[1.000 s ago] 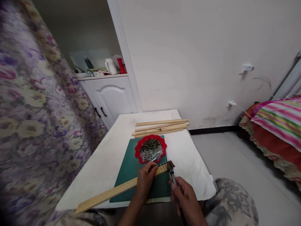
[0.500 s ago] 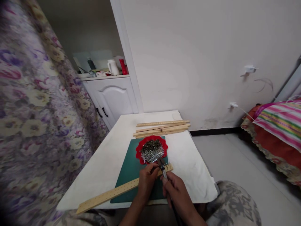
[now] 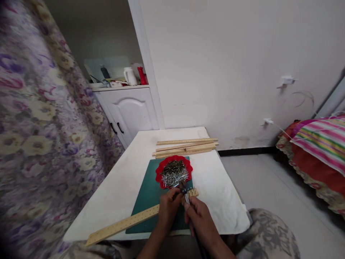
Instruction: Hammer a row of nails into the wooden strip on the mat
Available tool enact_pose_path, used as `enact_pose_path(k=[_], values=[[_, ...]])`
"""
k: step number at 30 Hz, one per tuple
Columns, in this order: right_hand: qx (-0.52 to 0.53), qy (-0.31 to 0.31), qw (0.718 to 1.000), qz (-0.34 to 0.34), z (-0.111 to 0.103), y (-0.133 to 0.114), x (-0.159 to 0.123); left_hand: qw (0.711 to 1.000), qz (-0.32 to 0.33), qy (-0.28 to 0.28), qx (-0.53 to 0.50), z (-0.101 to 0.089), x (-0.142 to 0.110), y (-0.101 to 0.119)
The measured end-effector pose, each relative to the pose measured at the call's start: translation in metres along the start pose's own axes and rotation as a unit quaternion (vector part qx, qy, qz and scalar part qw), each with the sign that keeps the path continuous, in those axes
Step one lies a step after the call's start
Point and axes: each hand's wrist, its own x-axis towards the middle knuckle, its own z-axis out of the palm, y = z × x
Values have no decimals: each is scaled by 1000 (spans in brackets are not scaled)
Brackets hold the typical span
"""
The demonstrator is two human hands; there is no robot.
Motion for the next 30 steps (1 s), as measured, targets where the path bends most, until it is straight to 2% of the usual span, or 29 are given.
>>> enact_pose_path(k=[14, 22, 30], values=[[-30, -7, 1000, -5, 1, 7, -2, 1000, -3, 9, 10, -1, -2, 5], [1, 21, 1000, -2, -6, -1, -12, 1000, 11, -2, 19, -2, 0, 4], [10, 42, 999, 2, -12, 6, -19, 1000, 17, -4, 4, -4, -3, 5]])
